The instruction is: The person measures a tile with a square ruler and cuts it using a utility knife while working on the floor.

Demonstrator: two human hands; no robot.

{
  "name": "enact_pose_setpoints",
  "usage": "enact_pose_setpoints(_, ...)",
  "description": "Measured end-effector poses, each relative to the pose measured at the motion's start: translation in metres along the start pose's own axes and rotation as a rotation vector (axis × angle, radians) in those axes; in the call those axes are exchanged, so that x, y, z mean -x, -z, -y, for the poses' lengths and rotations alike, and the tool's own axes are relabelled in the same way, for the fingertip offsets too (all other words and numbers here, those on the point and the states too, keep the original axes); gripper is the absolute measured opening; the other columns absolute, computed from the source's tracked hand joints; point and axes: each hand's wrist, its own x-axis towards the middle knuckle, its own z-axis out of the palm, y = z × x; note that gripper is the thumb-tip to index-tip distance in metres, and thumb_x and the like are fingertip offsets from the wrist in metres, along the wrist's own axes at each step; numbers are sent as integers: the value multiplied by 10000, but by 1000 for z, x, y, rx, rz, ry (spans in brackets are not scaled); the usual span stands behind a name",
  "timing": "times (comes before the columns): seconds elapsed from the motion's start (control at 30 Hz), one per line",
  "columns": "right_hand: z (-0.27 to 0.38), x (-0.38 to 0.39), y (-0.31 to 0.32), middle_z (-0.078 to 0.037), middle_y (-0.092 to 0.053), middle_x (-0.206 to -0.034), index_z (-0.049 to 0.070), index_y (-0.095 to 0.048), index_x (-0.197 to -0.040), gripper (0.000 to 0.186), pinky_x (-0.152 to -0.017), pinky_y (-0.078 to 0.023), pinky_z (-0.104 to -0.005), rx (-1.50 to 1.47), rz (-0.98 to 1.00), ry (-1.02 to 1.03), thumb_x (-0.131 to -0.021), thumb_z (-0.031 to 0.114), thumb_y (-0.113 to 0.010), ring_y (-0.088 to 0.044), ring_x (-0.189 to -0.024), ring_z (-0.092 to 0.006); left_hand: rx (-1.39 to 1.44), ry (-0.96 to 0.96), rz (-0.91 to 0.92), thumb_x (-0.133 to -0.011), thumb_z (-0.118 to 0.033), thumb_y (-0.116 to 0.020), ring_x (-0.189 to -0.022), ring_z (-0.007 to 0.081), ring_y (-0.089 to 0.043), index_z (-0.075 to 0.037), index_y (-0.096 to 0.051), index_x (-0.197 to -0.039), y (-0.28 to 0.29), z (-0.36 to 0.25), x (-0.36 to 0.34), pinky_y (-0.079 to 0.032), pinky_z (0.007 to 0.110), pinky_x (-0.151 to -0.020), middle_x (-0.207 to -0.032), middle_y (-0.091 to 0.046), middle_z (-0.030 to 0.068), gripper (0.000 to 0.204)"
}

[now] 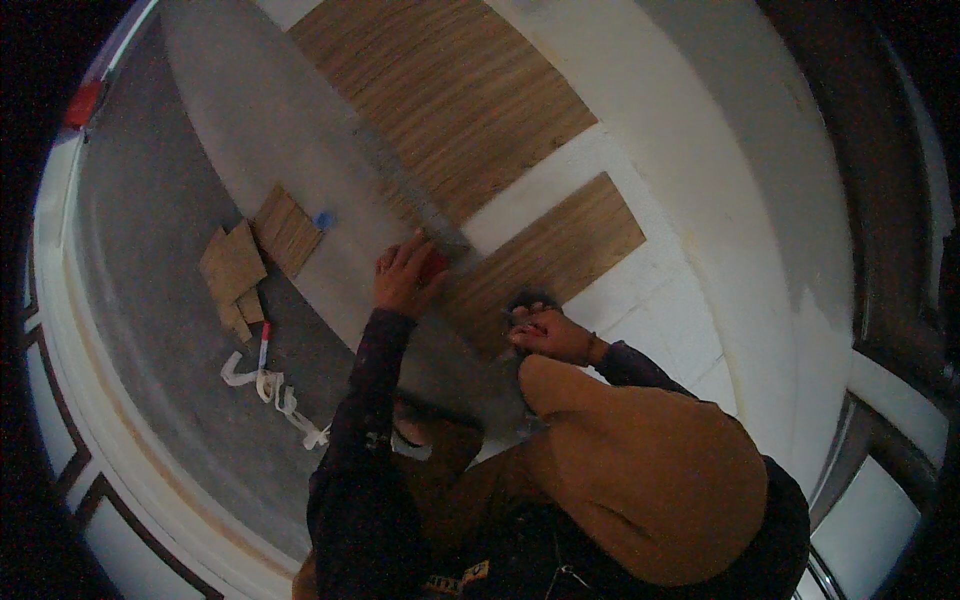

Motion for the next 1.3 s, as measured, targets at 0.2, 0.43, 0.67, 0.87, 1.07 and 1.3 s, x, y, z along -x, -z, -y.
enact_pose_setpoints(0.2, 0, 0, 4, -178, -697, -1125, 48, -685, -1164, 532, -1149, -324, -415, -55, 89, -73, -934, 524, -626, -612, -1126, -344, 36, 34, 24, -808, -412, -766, -1242, 359, -508, -219, -584, -1342, -4, 1, 3, -396, 494, -1052, -1502, -484, -16, 596)
enact_pose_setpoints(0.43, -9, 0, 1, -206, -599, -1339, 66, -669, -1218, 609, -1184, -225, -500, 2, 147, -158, -934, 595, -566, -323, -1439, -412, 65, 44, -27, -806, -406, -771, -1226, 354, -519, -209, -616, -1296, 0, -5, 1, -400, 495, -1051, -1491, -497, -4, 550)
enact_pose_setpoints(0.67, 11, -6, 1, -95, -635, -995, 65, -630, -926, 484, -1114, -327, -487, -110, 180, -151, -940, 548, -596, -552, -1087, -286, 16, -10, -66, -803, -368, -771, -1199, 344, -529, -190, -626, -1276, -2, 12, 8, -399, 485, -1047, -1481, -508, 4, 526)
enact_pose_setpoints(0.87, 5, 0, 4, -100, -650, -864, 31, -669, -1042, 368, -879, -455, -372, -109, 84, -57, -965, 386, -613, -573, -883, -208, -32, 132, 94, -790, -378, -781, -1156, 326, -542, -189, -628, -1274, 1, -12, -4, -415, 477, -1009, -1469, -523, 7, 541)
enact_pose_setpoints(1.07, 21, -1, 5, -155, -650, -874, 17, -688, -1017, 385, -861, -467, -369, 62, 17, 25, -965, 393, -625, -605, -851, -262, 13, 78, 24, -775, -379, -798, -1150, 307, -544, -198, -630, -1280, 3, -7, 1, -427, 467, -980, -1458, -532, -2, 563)
enact_pose_setpoints(1.3, 3, -1, 1, -170, -674, -961, 46, -714, -1098, 381, -858, -473, -379, 44, 32, 58, -969, 392, -622, -617, -847, -266, -10, 123, 50, -774, -378, -801, -1165, 303, -543, -200, -626, -1289, 8, -16, -3, -429, 469, -985, -1459, -531, -6, 572)
